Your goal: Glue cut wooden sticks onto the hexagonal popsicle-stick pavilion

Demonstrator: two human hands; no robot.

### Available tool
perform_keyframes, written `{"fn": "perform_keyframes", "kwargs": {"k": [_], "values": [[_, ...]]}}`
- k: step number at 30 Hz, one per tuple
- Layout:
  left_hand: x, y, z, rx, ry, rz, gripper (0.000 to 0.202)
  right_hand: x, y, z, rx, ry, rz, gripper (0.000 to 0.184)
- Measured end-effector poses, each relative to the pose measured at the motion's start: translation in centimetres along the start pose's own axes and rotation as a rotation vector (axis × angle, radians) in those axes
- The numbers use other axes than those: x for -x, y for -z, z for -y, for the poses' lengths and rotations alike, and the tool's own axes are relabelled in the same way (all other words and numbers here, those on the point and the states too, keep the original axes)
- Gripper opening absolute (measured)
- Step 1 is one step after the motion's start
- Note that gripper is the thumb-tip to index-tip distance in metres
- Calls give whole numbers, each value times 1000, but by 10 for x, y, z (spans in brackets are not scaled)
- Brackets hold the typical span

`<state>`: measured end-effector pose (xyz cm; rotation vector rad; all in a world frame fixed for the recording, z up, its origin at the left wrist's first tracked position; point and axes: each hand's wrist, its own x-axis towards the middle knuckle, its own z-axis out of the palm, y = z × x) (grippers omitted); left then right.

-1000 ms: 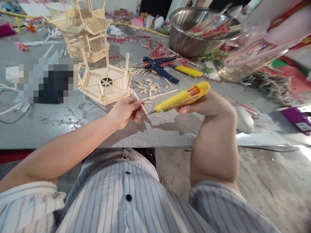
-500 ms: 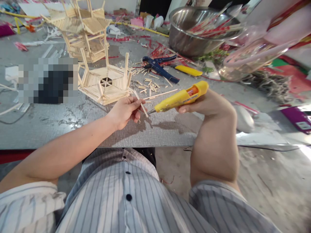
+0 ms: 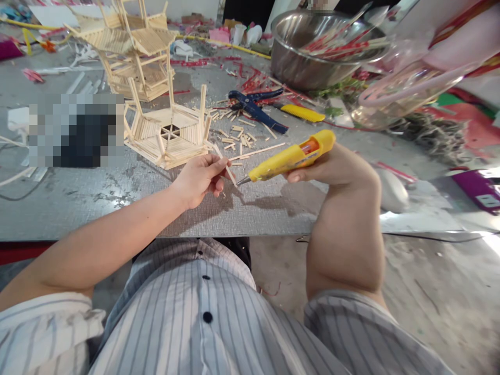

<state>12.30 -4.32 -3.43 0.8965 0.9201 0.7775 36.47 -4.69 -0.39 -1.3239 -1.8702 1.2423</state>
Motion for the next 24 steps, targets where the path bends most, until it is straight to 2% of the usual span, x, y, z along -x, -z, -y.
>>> {"fn": "perform_keyframes", "kwargs": {"k": [24], "values": [[-2, 0, 3, -42, -69, -18, 34, -1, -3, 1, -32, -30, -7, 35]]}}
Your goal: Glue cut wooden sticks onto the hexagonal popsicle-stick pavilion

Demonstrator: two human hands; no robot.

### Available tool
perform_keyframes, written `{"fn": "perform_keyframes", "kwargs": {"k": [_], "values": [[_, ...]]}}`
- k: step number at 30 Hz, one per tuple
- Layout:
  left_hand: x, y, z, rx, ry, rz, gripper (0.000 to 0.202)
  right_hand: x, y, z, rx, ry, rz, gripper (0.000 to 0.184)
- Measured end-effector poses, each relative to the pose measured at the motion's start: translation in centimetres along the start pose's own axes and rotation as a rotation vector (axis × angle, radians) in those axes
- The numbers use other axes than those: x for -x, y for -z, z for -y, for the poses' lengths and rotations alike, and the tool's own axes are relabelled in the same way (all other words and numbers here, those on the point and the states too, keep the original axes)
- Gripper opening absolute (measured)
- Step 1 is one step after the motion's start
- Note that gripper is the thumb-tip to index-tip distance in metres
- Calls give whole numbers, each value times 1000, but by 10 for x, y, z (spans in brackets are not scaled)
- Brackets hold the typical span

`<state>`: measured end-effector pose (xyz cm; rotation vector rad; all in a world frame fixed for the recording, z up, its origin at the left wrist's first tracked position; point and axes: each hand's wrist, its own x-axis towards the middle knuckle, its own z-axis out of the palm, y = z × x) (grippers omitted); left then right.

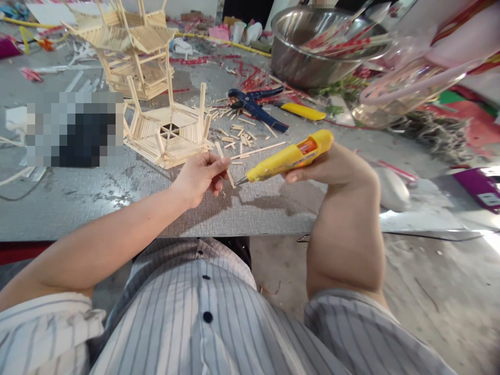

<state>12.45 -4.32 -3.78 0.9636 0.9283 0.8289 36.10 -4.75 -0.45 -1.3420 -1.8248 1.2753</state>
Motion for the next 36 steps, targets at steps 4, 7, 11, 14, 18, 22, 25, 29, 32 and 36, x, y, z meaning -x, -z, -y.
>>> {"fn": "perform_keyframes", "kwargs": {"k": [4, 7, 11, 14, 18, 22, 25, 29, 32, 36], "values": [[0, 0, 0, -1, -12, -10, 34, 0, 0, 0, 6, 9, 14, 33], [1, 0, 0, -4, -24, -11, 34, 0, 0, 0, -13, -13, 9, 32], [1, -1, 1, -7, -43, -19, 32, -1, -2, 1, -29, -10, 18, 30], [0, -1, 2, -24, -45, -32, 33, -2, -3, -1, -41, -5, 5, 32], [0, -2, 2, -35, -54, -42, 33, -3, -4, -3, -52, 6, -12, 34], [0, -2, 2, -45, -47, -58, 34, -3, -5, -3, -53, 37, 4, 33], [-1, -2, 2, -43, -48, -67, 33, -4, -5, -3, -43, 51, 19, 34], [-1, -1, 3, -40, -49, -71, 34, -5, -5, -5, -41, 77, 38, 35], [-1, -1, 3, -42, -45, -70, 34, -5, -5, -5, -57, 77, 53, 31], [-1, -1, 3, -30, -39, -70, 34, -4, -2, -7, -46, 85, 63, 31]]}}
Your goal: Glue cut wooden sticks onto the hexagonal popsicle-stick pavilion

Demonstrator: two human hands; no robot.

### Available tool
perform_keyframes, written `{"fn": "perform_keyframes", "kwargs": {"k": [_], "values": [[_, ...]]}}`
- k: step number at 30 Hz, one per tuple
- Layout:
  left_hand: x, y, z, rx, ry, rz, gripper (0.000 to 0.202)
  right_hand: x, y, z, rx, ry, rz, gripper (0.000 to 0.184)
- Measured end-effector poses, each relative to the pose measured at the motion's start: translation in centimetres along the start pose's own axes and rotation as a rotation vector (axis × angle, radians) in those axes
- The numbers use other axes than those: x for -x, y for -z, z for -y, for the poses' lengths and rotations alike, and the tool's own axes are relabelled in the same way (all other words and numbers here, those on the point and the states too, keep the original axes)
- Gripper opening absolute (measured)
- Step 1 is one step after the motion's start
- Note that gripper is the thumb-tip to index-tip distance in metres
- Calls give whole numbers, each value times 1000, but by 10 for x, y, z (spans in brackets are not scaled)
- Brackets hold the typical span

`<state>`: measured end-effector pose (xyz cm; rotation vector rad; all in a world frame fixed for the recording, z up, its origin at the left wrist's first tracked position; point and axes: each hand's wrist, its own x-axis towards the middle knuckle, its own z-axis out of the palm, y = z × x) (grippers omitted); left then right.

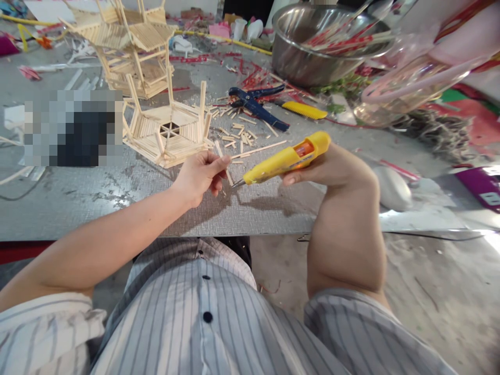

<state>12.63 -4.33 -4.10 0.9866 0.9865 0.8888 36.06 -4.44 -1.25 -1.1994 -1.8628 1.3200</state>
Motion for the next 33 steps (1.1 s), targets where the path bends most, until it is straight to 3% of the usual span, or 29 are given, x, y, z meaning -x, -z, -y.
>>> {"fn": "perform_keyframes", "kwargs": {"k": [17, 25, 33], "values": [[2, 0, -7, 128, 73, 59, 31, 1, 3, 2, 49, -38, -49, 30], [3, 1, -7, 132, 90, 83, 28, 3, 5, 0, 81, -36, -56, 40], [4, 1, -7, 100, 108, 101, 26, 1, 4, -2, 64, -3, -84, 33]]}}
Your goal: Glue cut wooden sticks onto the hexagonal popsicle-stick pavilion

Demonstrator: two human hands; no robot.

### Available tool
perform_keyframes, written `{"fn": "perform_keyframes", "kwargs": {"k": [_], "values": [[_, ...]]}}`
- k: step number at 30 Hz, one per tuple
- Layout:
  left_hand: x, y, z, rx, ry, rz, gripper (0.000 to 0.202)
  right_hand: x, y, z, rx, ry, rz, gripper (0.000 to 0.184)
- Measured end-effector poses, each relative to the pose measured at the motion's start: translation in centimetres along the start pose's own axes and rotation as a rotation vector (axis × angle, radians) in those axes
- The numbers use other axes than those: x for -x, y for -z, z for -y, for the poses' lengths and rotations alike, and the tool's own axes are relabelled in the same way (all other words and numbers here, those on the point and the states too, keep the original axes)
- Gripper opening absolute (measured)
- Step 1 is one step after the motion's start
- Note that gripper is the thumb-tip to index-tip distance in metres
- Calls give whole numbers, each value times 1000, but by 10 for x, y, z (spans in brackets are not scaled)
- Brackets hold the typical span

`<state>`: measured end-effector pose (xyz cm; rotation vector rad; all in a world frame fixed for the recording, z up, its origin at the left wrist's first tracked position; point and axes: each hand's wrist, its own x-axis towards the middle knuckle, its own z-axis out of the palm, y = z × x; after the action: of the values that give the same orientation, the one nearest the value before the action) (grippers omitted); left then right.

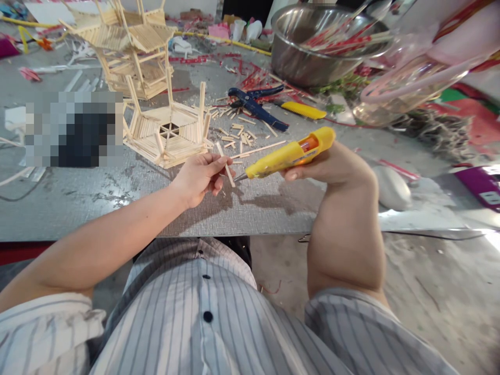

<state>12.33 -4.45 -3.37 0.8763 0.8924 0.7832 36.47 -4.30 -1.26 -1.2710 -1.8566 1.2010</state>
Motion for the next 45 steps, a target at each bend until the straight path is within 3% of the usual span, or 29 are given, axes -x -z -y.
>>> {"fn": "perform_keyframes", "kwargs": {"k": [39, 45], "values": [[-2, -1, 2, -83, -57, -65, 32, -2, -4, 2, 44, -8, 10, 33], [-2, 0, 3, -82, -70, -85, 34, 1, -2, -5, -33, 59, -78, 42]]}}
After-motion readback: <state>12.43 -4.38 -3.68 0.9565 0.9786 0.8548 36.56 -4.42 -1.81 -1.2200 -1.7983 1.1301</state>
